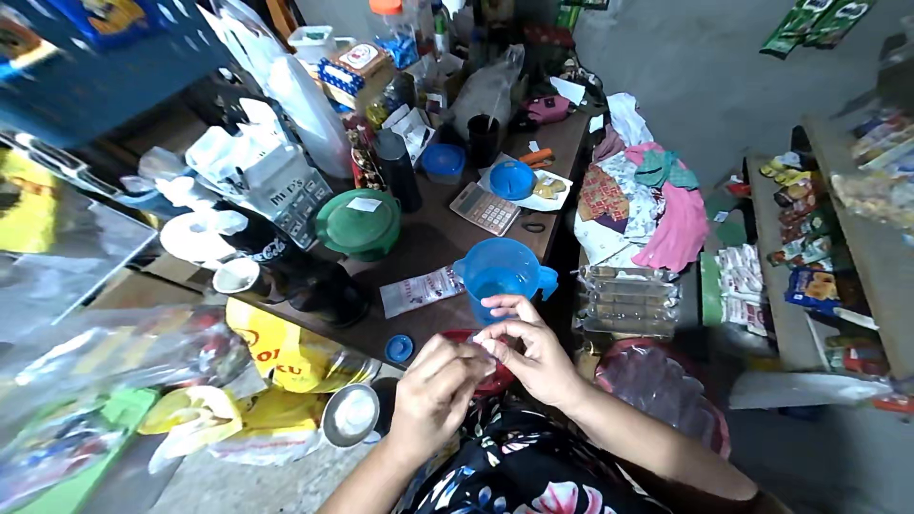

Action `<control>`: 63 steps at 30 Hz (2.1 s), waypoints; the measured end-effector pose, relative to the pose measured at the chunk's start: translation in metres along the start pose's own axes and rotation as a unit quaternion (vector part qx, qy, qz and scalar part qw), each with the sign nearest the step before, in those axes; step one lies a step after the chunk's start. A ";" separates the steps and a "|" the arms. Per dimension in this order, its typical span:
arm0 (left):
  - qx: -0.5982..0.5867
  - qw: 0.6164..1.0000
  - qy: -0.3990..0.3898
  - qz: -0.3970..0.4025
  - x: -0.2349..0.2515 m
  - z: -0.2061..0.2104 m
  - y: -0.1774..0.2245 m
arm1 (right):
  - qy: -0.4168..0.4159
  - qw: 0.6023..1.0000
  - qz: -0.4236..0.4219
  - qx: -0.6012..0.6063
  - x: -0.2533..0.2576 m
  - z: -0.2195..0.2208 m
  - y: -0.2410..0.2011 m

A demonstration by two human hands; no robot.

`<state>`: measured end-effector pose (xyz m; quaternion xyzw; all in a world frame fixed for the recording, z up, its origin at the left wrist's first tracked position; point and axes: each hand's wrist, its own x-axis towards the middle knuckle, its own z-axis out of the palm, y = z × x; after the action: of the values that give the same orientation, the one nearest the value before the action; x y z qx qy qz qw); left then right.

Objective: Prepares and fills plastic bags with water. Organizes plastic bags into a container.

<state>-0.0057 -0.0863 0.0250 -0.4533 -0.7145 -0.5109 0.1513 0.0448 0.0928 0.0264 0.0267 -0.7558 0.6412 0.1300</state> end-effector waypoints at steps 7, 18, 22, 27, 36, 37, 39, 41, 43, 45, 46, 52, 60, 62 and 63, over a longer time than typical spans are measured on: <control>-0.049 0.988 0.003 -0.144 0.016 -0.008 0.007 | -0.001 0.986 -0.116 -0.119 0.003 -0.006 -0.005; -0.076 0.988 -0.006 -0.137 0.002 -0.009 -0.005 | -0.014 0.960 -0.146 -0.237 0.007 0.000 -0.010; -0.075 0.988 0.002 -0.138 -0.002 -0.007 -0.009 | -0.037 0.973 -0.110 -0.197 0.008 -0.005 -0.014; -0.122 0.973 0.008 -0.197 -0.001 -0.010 -0.012 | -0.071 0.979 -0.093 -0.169 0.011 -0.013 -0.018; -0.195 0.959 0.040 -0.203 -0.005 0.000 -0.012 | -0.128 0.967 -0.131 -0.176 0.014 -0.023 -0.021; -0.191 0.961 0.041 -0.197 -0.005 0.000 -0.013 | -0.132 0.966 -0.132 -0.178 0.014 -0.023 -0.022; -0.172 0.967 0.042 -0.186 -0.005 -0.001 -0.013 | -0.134 0.966 -0.130 -0.179 0.013 -0.024 -0.023; -0.147 0.972 0.043 -0.176 -0.005 -0.001 -0.013 | -0.130 0.967 -0.128 -0.178 0.012 -0.024 -0.023; -0.123 0.977 0.046 -0.170 -0.007 0.000 -0.013 | -0.128 0.971 -0.112 -0.167 0.011 -0.024 -0.024; -0.107 0.979 0.044 -0.167 -0.008 0.000 -0.011 | -0.134 0.981 -0.059 -0.128 0.010 -0.025 -0.027; -0.102 0.980 0.041 -0.165 -0.008 0.000 -0.010 | -0.138 0.985 -0.021 -0.096 0.011 -0.025 -0.029; -0.097 0.985 0.041 -0.136 -0.012 0.001 -0.010 | -0.182 0.958 0.222 0.018 0.031 -0.028 -0.037; -0.242 0.956 0.060 -0.156 -0.023 0.001 -0.025 | -0.229 0.958 0.125 -0.119 0.034 -0.017 -0.051; -0.277 0.945 0.058 -0.166 -0.027 0.000 -0.030 | -0.221 0.956 0.012 -0.195 0.028 -0.008 -0.052; -0.290 0.941 0.057 -0.168 -0.028 -0.001 -0.031 | -0.218 0.947 -0.055 -0.228 0.026 -0.004 -0.051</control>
<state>-0.0158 -0.1027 -0.0121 -0.3215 -0.5915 -0.7386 -0.0343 0.0306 0.0910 0.0820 0.1768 -0.8892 0.4219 -0.0008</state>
